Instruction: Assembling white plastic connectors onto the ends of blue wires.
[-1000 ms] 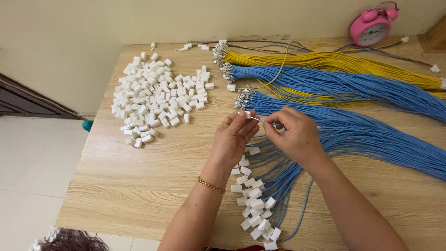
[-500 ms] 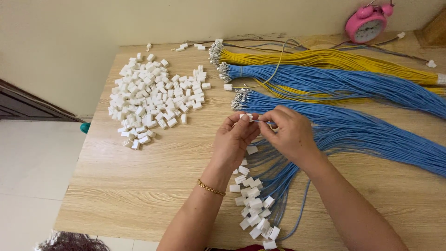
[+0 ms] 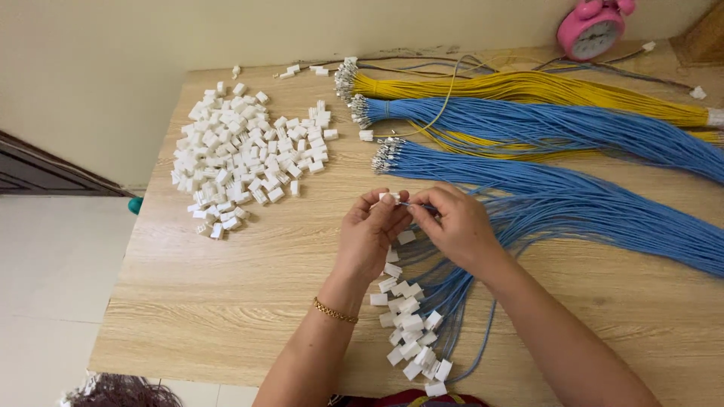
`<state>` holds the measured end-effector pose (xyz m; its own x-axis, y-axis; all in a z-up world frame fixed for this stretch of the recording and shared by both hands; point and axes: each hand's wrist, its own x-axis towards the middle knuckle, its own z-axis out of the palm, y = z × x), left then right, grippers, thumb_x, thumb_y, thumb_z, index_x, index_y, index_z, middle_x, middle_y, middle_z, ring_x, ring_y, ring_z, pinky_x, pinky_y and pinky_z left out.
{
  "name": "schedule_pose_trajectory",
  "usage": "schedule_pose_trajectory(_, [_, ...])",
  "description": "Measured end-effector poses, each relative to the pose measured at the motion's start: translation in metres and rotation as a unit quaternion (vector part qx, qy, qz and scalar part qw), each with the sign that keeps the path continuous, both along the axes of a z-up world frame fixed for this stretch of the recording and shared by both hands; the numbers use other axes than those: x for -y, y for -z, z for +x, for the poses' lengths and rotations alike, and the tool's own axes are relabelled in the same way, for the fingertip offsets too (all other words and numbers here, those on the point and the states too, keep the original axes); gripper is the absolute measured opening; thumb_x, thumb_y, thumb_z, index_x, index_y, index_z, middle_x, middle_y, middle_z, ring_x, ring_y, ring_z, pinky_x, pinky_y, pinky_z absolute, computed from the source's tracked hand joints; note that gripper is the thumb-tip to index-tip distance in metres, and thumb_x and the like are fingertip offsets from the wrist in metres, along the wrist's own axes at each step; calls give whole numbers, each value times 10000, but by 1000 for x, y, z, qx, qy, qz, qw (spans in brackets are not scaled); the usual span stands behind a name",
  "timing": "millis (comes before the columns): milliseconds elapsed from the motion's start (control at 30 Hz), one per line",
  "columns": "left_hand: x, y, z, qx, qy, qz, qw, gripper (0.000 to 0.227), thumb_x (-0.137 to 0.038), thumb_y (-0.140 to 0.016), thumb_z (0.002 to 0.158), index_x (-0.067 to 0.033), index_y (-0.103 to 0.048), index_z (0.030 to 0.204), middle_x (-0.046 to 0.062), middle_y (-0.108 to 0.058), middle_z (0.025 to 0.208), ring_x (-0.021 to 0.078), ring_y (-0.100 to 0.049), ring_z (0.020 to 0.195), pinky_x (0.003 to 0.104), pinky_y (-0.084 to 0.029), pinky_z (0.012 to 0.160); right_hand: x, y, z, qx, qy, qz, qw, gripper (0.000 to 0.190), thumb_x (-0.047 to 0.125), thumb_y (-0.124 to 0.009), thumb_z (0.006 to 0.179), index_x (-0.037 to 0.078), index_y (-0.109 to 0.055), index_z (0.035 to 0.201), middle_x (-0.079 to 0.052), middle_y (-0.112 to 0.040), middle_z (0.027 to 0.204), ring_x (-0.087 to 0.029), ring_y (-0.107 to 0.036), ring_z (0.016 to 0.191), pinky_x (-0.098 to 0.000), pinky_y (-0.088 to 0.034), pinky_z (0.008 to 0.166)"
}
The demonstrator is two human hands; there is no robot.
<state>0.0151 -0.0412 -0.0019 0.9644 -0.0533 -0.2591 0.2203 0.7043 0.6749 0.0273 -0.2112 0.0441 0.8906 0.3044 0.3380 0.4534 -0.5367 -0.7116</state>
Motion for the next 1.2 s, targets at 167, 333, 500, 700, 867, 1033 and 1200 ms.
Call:
schedule_pose_trajectory(167, [5,-3,-7,9,-7,-11,1000,235,-153,-621,1004,-64,-555,1211,156,-691,1172,240,-702,1040,393,-606,919,-4,-7,-10,18,9,17,1000,118,168,-706,922,54,-694,950,-69,-703,912,-255,-694,806,-369,-543,663])
schedule_pose_trajectory(333, [9,4,-8,10,-17,-13,1000,237,-161,-629,1007,-58,-567,1212,134,-698,1156,233,-704,1030,395,-606,905,-6,-3,-10,28,12,32,999,114,166,-704,927,57,-684,951,-67,-706,927,-250,-704,785,-360,-550,654])
schedule_pose_trajectory(500, [6,-3,-6,12,-17,10,1000,230,-155,-635,997,-51,-581,1195,132,-715,1123,232,-710,996,376,-605,866,-7,-4,-8,18,10,27,999,137,181,-694,933,49,-698,967,-71,-721,936,-261,-697,811,-372,-542,665])
schedule_pose_trajectory(700, [-19,-7,-21,123,-13,403,907,240,-153,-680,981,-36,-651,1188,80,-755,1051,139,-682,951,284,-566,824,29,2,27,-146,-6,-60,987,205,251,-664,976,101,-727,1100,-86,-657,953,-241,-669,867,-359,-553,731])
schedule_pose_trajectory(867, [-25,-7,-31,175,-15,606,776,214,-187,-746,920,-47,-715,1079,93,-740,890,218,-663,872,358,-545,782,57,17,53,-45,88,-105,990,214,205,-680,933,82,-733,1100,-84,-709,1006,-258,-688,871,-394,-545,764])
schedule_pose_trajectory(1033, [-26,-4,-35,182,-8,646,742,215,-196,-763,869,-67,-740,1039,101,-724,846,272,-656,863,399,-536,776,50,44,63,-13,108,-187,976,184,233,-732,904,105,-766,1031,-105,-734,998,-306,-690,916,-449,-538,776])
schedule_pose_trajectory(1200, [-33,-17,-35,221,-12,627,747,202,-178,-768,853,-58,-755,1016,120,-758,931,310,-663,935,428,-532,826,26,34,63,-60,147,-281,946,225,327,-763,852,105,-758,891,-108,-731,938,-320,-686,909,-469,-537,763])
